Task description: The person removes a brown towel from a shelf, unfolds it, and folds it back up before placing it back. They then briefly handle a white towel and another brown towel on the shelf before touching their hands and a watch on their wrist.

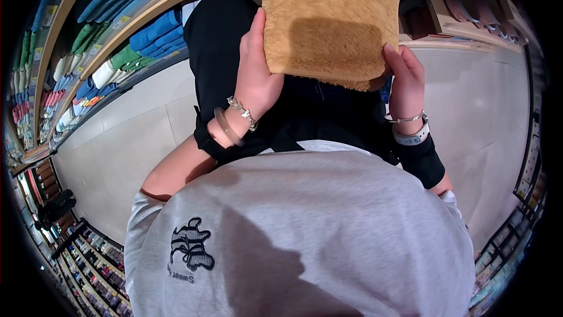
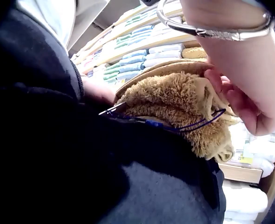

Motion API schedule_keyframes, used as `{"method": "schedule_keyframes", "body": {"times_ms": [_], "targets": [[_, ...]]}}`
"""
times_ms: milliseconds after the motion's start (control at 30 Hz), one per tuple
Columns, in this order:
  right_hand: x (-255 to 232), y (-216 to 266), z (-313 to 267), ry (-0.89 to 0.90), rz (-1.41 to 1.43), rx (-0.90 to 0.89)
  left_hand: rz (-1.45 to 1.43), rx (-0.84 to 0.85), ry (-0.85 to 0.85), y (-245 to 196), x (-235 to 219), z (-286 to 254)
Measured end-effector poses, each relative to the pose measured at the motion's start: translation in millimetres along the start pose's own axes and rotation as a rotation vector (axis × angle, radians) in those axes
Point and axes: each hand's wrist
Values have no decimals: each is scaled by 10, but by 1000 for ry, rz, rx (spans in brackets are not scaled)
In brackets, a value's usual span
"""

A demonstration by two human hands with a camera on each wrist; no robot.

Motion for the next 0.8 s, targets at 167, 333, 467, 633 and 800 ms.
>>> {"method": "schedule_keyframes", "body": {"times_ms": [167,333,467,633,800], "targets": [[-29,-216,4,-9,-50,40,104,11,53,-77,-40,-22],[-178,-270,73,89,-2,177,299,-28,129,-216,-137,-23],[-98,-73,81,40,101,238,797,270,183,-313,-205,-7],[-179,50,142,154,206,280,645,322,363,-574,-193,95],[16,60,83,119,55,-52,486,272,454,-802,-112,157]]}}
Point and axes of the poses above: each hand's wrist, its own z-axis towards the middle knuckle, its own x-axis out of the palm, y = z × x, and after that the axes turned 15 degrees about y, right-handed
